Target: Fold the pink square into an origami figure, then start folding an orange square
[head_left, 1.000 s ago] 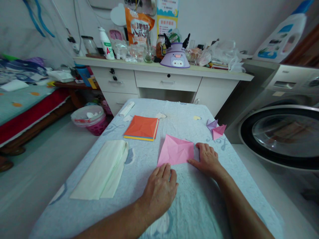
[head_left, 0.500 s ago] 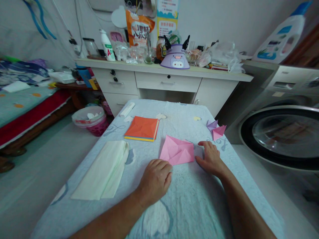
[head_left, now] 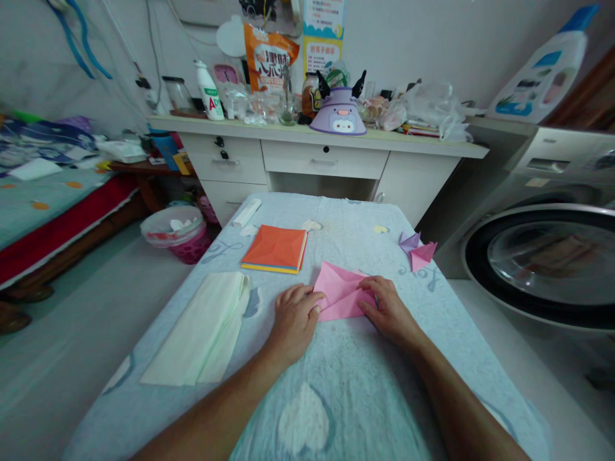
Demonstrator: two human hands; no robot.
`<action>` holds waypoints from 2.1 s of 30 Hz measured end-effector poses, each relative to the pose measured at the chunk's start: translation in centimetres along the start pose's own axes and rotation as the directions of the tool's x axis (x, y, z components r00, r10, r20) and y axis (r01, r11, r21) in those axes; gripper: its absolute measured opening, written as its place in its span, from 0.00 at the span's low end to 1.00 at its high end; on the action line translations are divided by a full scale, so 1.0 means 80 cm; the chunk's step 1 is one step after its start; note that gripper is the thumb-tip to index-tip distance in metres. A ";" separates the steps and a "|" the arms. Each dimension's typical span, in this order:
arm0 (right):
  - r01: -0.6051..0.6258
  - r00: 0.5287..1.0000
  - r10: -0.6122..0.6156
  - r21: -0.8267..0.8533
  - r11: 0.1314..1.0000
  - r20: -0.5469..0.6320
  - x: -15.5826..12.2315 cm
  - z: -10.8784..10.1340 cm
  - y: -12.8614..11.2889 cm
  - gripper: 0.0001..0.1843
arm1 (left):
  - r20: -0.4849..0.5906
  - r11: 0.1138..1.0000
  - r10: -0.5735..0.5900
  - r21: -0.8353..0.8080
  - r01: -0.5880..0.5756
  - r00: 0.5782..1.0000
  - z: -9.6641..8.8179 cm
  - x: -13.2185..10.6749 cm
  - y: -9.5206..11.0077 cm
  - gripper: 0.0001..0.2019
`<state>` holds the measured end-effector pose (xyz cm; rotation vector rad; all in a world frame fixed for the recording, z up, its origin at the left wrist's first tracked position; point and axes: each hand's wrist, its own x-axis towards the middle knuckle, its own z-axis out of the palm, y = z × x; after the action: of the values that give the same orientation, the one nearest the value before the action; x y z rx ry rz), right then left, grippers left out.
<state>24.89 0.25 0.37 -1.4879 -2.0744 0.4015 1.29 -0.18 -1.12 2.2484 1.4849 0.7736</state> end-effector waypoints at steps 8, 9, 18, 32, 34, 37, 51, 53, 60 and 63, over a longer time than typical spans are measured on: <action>0.017 0.999 -0.013 0.109 0.994 -0.034 0.000 -0.004 -0.002 0.05 | -0.040 0.967 0.010 -0.252 -0.020 0.999 -0.006 0.004 0.002 0.14; 0.014 0.999 -0.009 0.115 0.993 -0.044 0.000 -0.004 -0.001 0.05 | -0.050 0.965 0.010 -0.261 -0.022 0.999 -0.008 0.003 0.002 0.14; 0.037 0.986 -0.017 0.118 0.992 -0.165 0.002 -0.004 0.010 0.09 | -0.043 0.983 0.178 -0.035 -0.180 0.983 -0.013 -0.011 -0.002 0.27; 0.090 0.995 -0.082 0.180 0.980 -0.049 -0.002 0.002 0.002 0.13 | 0.008 0.901 0.419 0.117 -0.417 0.908 -0.015 -0.014 0.010 0.19; 0.102 0.995 -0.100 0.188 0.977 -0.021 -0.003 -0.001 0.000 0.14 | 0.036 0.875 0.478 0.069 -0.479 0.878 -0.011 -0.014 0.010 0.19; 0.096 0.994 -0.104 0.185 0.978 0.031 -0.003 -0.005 -0.004 0.15 | 0.083 0.863 0.504 0.003 -0.506 0.860 -0.004 -0.017 0.013 0.17; 0.087 0.960 -0.073 -0.040 0.995 0.269 -0.007 -0.016 -0.002 0.13 | 0.179 0.901 0.433 -0.047 -0.432 0.883 0.000 -0.025 0.025 0.06; 0.090 0.952 -0.060 -0.084 0.992 0.301 -0.010 -0.019 -0.004 0.15 | 0.178 0.904 0.425 -0.040 -0.425 0.887 0.001 -0.025 0.025 0.05; 0.110 0.953 -0.066 -0.133 0.985 0.297 -0.019 -0.019 0.000 0.18 | 0.136 0.921 0.389 -0.058 -0.385 0.911 0.003 -0.023 0.021 0.05; 0.076 0.975 -0.060 -0.069 0.995 0.215 -0.020 -0.012 0.008 0.13 | 0.130 0.929 0.369 -0.086 -0.360 0.920 0.003 -0.023 0.021 0.06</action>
<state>26.33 -1.06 0.36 -1.4677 -2.3252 0.4772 2.15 -2.51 -0.84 2.5094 0.9734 0.7269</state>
